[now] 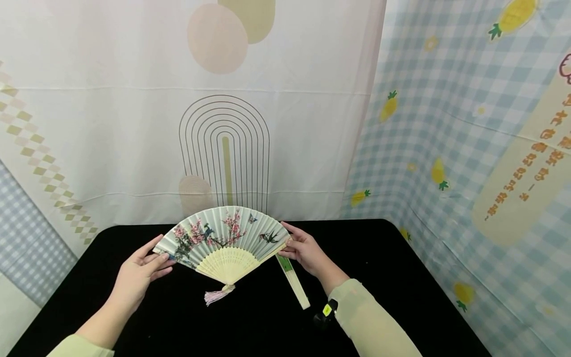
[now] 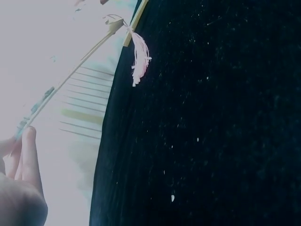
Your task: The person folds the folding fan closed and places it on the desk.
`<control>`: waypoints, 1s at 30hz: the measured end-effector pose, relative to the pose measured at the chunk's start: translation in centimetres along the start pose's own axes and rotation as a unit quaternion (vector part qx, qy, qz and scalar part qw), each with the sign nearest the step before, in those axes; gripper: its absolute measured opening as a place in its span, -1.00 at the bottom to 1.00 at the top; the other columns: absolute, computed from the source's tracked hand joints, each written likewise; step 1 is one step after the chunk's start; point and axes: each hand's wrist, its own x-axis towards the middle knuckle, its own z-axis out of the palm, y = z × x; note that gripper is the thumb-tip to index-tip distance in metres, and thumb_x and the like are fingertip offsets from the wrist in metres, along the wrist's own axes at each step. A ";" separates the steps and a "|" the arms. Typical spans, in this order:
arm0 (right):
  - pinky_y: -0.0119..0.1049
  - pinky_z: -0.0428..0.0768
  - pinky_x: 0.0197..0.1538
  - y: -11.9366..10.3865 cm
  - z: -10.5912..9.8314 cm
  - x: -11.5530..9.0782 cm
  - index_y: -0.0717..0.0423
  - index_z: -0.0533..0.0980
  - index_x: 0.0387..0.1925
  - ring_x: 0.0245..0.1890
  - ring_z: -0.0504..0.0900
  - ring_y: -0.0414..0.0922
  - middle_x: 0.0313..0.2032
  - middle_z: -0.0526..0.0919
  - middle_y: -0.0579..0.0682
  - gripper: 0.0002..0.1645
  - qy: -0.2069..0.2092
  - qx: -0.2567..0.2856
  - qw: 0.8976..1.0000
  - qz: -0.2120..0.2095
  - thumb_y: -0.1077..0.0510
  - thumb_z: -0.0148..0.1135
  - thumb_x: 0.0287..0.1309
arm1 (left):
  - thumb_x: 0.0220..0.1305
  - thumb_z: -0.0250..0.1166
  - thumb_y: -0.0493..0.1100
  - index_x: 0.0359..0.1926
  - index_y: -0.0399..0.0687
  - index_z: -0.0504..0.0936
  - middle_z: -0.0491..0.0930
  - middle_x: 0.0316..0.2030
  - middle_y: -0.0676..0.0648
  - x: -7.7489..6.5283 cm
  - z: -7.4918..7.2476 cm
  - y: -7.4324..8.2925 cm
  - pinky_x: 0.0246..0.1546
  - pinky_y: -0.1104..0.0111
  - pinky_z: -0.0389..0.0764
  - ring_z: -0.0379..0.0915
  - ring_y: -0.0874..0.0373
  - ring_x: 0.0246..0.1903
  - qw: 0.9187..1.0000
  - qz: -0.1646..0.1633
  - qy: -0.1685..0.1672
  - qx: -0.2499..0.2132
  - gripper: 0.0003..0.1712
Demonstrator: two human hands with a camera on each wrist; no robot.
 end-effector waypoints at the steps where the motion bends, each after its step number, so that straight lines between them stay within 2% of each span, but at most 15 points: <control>1: -0.16 0.66 0.05 0.0 0.0 0.0 0.08 -0.02 0.57 -0.28 0.66 -0.17 -0.34 0.45 -0.03 -0.26 0.000 0.000 1.000 -0.001 0.37 -0.08 0.47 | 0.40 0.26 -0.24 0.51 -0.04 0.20 0.69 -0.25 0.05 0.0 0.1 0.0 -0.16 0.34 0.70 0.70 0.18 -0.24 1.000 0.001 0.005 -0.001 -0.27; 9: -0.15 0.66 0.05 0.4 -0.1 0.0 0.03 0.08 0.55 -0.28 0.67 -0.17 -0.35 0.44 -0.03 -0.29 0.005 0.001 1.000 -0.001 0.37 -0.07 0.46 | 0.41 0.24 -0.25 0.49 -0.08 0.26 0.71 -0.22 0.08 0.0 0.9 0.1 -0.17 0.34 0.70 0.71 0.16 -0.24 0.999 0.008 0.034 -0.013 -0.32; 17: -0.15 0.66 0.04 0.6 -0.1 0.0 0.06 0.05 0.55 -0.25 0.68 -0.17 -0.30 0.50 -0.03 -0.28 0.002 -0.003 1.000 -0.006 0.37 -0.07 0.46 | 0.41 0.24 -0.28 0.46 -0.06 0.31 0.72 -0.26 0.09 0.1 1.5 0.0 -0.21 0.35 0.71 0.72 0.16 -0.27 0.997 -0.004 0.069 -0.023 -0.36; 23: -0.16 0.66 0.05 0.5 0.0 -0.1 0.11 0.00 0.56 -0.20 0.68 -0.13 -0.27 0.52 -0.02 -0.27 0.002 -0.005 1.000 -0.011 0.37 -0.08 0.46 | 0.41 0.22 -0.31 0.44 -0.05 0.34 0.72 -0.29 0.08 0.1 2.0 -0.3 -0.24 0.36 0.71 0.72 0.17 -0.30 0.995 0.000 0.096 -0.023 -0.39; 30: -0.21 0.69 -0.02 0.7 0.4 -0.1 0.16 0.00 0.55 -0.10 0.70 -0.10 -0.05 0.63 -0.01 -0.26 0.011 -0.001 1.000 -0.028 0.39 -0.05 0.43 | 0.41 0.21 -0.34 0.42 -0.04 0.39 0.68 -0.30 0.07 0.1 2.4 -0.4 -0.25 0.38 0.71 0.71 0.22 -0.33 0.993 0.008 0.118 -0.029 -0.41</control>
